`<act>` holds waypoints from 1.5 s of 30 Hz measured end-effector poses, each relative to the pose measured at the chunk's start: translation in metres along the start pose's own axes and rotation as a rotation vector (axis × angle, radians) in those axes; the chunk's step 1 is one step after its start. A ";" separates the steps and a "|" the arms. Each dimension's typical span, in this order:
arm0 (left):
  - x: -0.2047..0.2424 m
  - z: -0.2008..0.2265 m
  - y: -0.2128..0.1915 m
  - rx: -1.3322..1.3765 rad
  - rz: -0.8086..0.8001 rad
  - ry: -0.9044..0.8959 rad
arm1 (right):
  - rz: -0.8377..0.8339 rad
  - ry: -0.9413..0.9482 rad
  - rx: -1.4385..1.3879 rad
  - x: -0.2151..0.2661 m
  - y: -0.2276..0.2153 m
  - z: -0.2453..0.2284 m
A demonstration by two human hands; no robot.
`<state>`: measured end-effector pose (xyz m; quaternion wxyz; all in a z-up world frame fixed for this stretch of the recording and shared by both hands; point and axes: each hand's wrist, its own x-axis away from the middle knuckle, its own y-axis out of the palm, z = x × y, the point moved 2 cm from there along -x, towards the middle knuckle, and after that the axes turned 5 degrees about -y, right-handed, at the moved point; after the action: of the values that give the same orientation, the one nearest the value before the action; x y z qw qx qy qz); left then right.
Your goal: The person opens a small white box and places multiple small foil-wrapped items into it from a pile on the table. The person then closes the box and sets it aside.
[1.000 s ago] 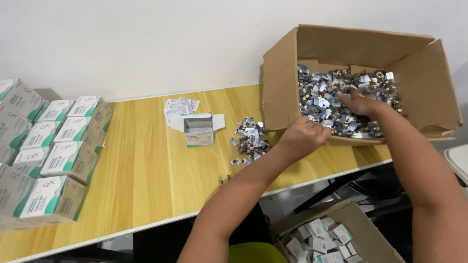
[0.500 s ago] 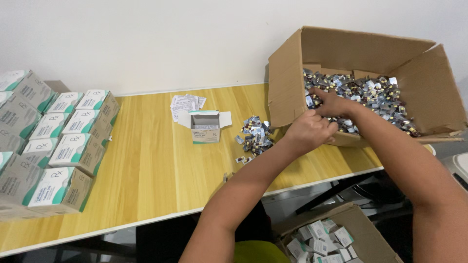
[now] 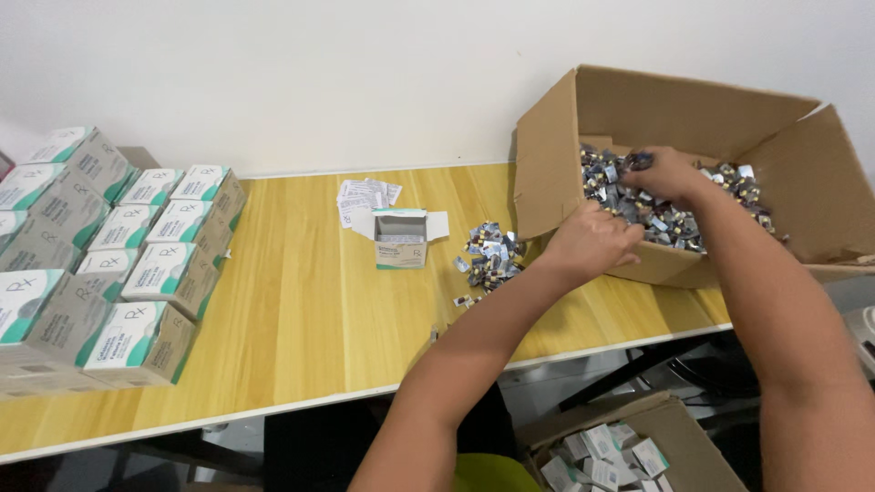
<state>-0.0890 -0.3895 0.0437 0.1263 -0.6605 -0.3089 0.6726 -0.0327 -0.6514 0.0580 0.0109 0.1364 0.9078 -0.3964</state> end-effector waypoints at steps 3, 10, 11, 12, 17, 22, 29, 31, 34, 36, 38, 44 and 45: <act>-0.010 -0.013 -0.001 0.006 -0.033 -0.049 | 0.067 0.099 -0.035 0.001 -0.022 -0.019; -0.015 -0.032 -0.016 0.123 -0.084 -0.140 | 0.130 0.188 -0.279 0.001 -0.034 -0.044; -0.011 -0.034 -0.021 0.147 -0.031 -0.183 | 0.112 0.173 -0.374 0.000 -0.035 -0.045; -0.005 -0.036 -0.027 0.170 0.020 -0.223 | 0.095 0.159 -0.472 -0.001 -0.036 -0.048; 0.034 -0.058 -0.051 0.269 -0.083 -0.500 | 0.094 0.213 -0.480 -0.002 -0.048 -0.073; 0.090 -0.080 -0.082 0.348 -0.112 -0.598 | 0.051 0.055 -0.545 -0.005 -0.035 -0.125; 0.155 -0.094 -0.105 0.580 -0.111 -0.761 | -0.164 -0.066 -0.540 -0.008 0.050 -0.200; 0.171 -0.095 -0.105 0.619 -0.092 -0.770 | -0.225 -0.063 -0.463 -0.006 0.086 -0.206; 0.193 -0.093 -0.107 0.616 -0.050 -0.902 | -0.355 -0.186 -0.470 0.004 0.146 -0.199; 0.204 -0.090 -0.114 0.562 -0.113 -0.883 | -0.402 -0.235 -0.391 0.010 0.184 -0.189; 0.209 -0.086 -0.125 0.457 -0.239 -0.831 | -0.380 -0.426 -0.191 0.019 0.212 -0.182; 0.208 -0.059 -0.151 0.109 -0.711 -0.673 | -0.341 -0.545 0.389 0.060 0.239 -0.191; 0.208 -0.055 -0.151 0.078 -0.732 -0.656 | -0.345 -0.510 0.431 0.067 0.239 -0.195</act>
<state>-0.0911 -0.1385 -0.0331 0.2749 -0.2568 -0.5189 0.7676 -0.0192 -0.3396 0.0114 0.1409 -0.1225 0.7814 -0.5954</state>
